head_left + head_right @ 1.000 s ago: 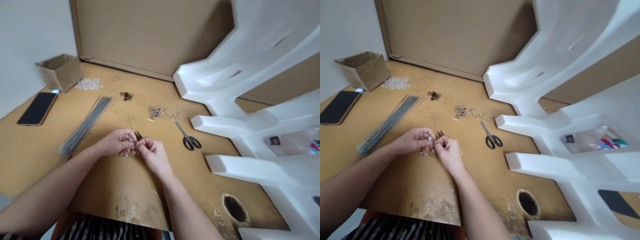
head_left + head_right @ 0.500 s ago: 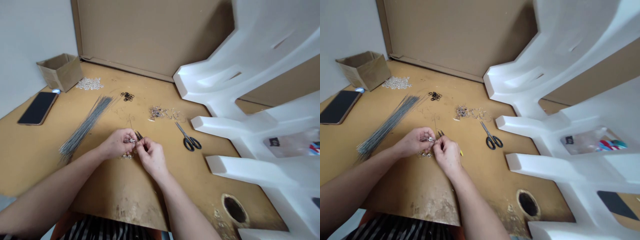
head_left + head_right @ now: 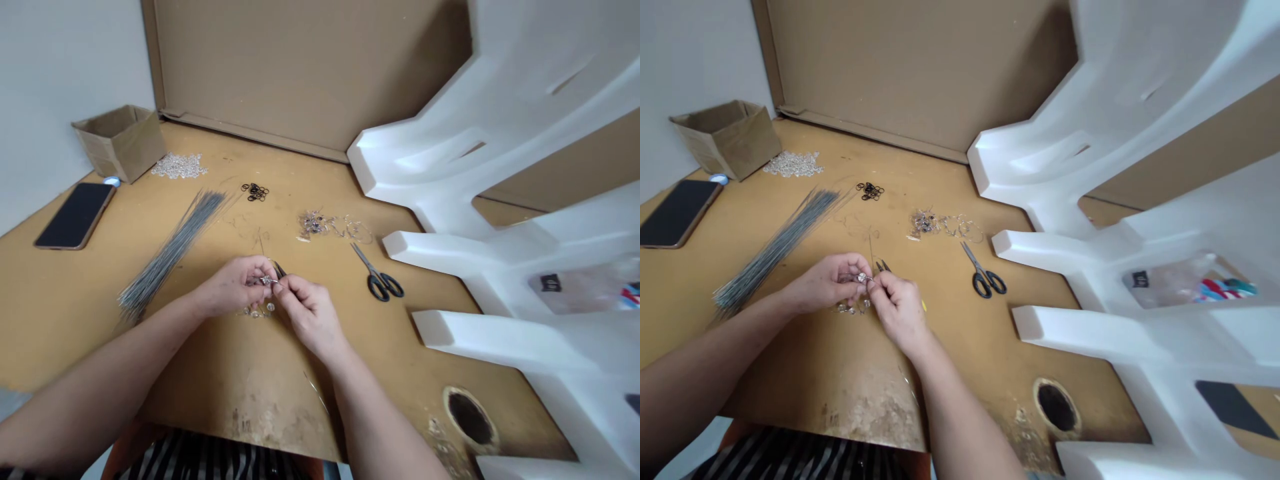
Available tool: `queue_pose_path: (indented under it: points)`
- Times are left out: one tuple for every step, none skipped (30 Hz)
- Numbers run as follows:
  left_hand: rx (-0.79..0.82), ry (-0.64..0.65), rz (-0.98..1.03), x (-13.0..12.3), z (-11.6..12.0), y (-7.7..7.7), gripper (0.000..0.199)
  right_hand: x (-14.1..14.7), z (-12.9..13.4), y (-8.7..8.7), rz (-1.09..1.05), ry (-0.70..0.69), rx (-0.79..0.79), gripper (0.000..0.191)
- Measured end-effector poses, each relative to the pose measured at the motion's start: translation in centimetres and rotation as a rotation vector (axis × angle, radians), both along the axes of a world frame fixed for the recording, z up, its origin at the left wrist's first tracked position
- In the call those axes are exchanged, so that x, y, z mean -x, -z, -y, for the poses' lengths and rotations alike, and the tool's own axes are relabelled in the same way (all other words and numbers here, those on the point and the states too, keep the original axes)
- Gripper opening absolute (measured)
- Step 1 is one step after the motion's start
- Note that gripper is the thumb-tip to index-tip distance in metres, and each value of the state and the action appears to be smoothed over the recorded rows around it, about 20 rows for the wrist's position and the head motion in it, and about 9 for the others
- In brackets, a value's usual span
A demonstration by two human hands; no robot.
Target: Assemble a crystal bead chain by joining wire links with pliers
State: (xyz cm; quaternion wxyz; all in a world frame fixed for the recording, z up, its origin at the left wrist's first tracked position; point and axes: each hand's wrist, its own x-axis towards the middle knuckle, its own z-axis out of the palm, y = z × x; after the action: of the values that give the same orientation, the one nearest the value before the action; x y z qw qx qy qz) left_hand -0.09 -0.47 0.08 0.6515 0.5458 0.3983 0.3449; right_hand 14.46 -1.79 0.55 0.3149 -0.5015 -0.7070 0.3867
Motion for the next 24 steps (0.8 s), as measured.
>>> queue_pose_path:
  points:
    - [0.003, 0.0, 0.005, 0.01, 0.02, -0.08, 0.012, 0.1, 0.1, 0.04, -0.063, 0.014, 0.038, 0.027]
    - [0.005, 0.001, 0.01, 0.03, 0.05, -0.17, 0.013, 0.22, 0.2, 0.09, -0.126, 0.028, 0.076, 0.027]
    - [0.005, 0.003, 0.014, 0.05, 0.08, -0.27, 0.013, 0.36, 0.28, 0.15, -0.189, 0.043, 0.114, 0.026]
    - [0.004, 0.006, 0.019, 0.08, 0.11, -0.35, 0.014, 0.52, 0.36, 0.23, -0.253, 0.057, 0.151, 0.024]
    - [0.002, 0.007, 0.025, 0.11, 0.14, -0.42, 0.014, 0.67, 0.4, 0.32, -0.317, 0.069, 0.185, 0.022]
    - [-0.001, 0.007, 0.028, 0.13, 0.15, -0.46, 0.014, 0.82, 0.42, 0.42, -0.38, 0.081, 0.216, 0.021]
    - [-0.004, 0.006, 0.029, 0.16, 0.15, -0.46, 0.014, 0.94, 0.4, 0.51, -0.436, 0.09, 0.243, 0.019]
    - [-0.005, 0.004, 0.027, 0.17, 0.13, -0.42, 0.014, 1.02, 0.35, 0.58, -0.481, 0.097, 0.268, 0.018]
    - [-0.007, 0.0, 0.023, 0.18, 0.11, -0.35, 0.014, 1.06, 0.28, 0.63, -0.509, 0.101, 0.29, 0.017]
    - [-0.009, -0.003, 0.018, 0.18, 0.07, -0.24, 0.014, 1.06, 0.19, 0.64, -0.519, 0.103, 0.305, 0.017]
    - [-0.01, -0.004, 0.015, 0.17, 0.03, -0.11, 0.013, 1.02, 0.1, 0.63, -0.515, 0.101, 0.316, 0.017]
    - [-0.013, -0.003, 0.011, 0.17, -0.01, 0.03, 0.013, 0.95, 0.01, 0.58, -0.5, 0.096, 0.323, 0.017]
    - [-0.017, -0.001, 0.008, 0.16, -0.04, 0.16, 0.012, 0.86, -0.06, 0.51, -0.478, 0.088, 0.329, 0.017]
    - [-0.024, 0.003, 0.007, 0.17, -0.06, 0.28, 0.012, 0.76, -0.11, 0.44, -0.452, 0.083, 0.33, 0.018]
    - [-0.029, 0.011, 0.007, 0.18, -0.06, 0.38, 0.012, 0.66, -0.14, 0.37, -0.421, 0.081, 0.324, 0.018]
    - [-0.034, 0.023, 0.01, 0.21, -0.06, 0.44, 0.012, 0.57, -0.14, 0.33, -0.385, 0.085, 0.31, 0.019]
    - [-0.037, 0.034, 0.015, 0.23, -0.03, 0.47, 0.014, 0.49, -0.13, 0.32, -0.345, 0.095, 0.287, 0.02]
    - [-0.036, 0.045, 0.021, 0.25, -0.01, 0.46, 0.015, 0.43, -0.11, 0.35, -0.304, 0.108, 0.257, 0.02]
    - [-0.035, 0.052, 0.024, 0.27, 0.02, 0.44, 0.016, 0.38, -0.09, 0.41, -0.265, 0.12, 0.227, 0.021]
    - [-0.036, 0.052, 0.021, 0.27, 0.04, 0.39, 0.016, 0.34, -0.08, 0.51, -0.231, 0.127, 0.203, 0.022]
    - [-0.037, 0.047, 0.012, 0.27, 0.06, 0.34, 0.016, 0.31, -0.08, 0.62, -0.205, 0.125, 0.188, 0.024]
    - [-0.036, 0.036, 0.001, 0.25, 0.06, 0.29, 0.016, 0.27, -0.09, 0.73, -0.188, 0.118, 0.179, 0.025]
    - [-0.032, 0.027, -0.012, 0.23, 0.05, 0.25, 0.015, 0.22, -0.12, 0.81, -0.174, 0.105, 0.176, 0.026]
    - [-0.022, 0.02, -0.022, 0.21, 0.03, 0.23, 0.014, 0.16, -0.16, 0.86, -0.163, 0.088, 0.173, 0.027]
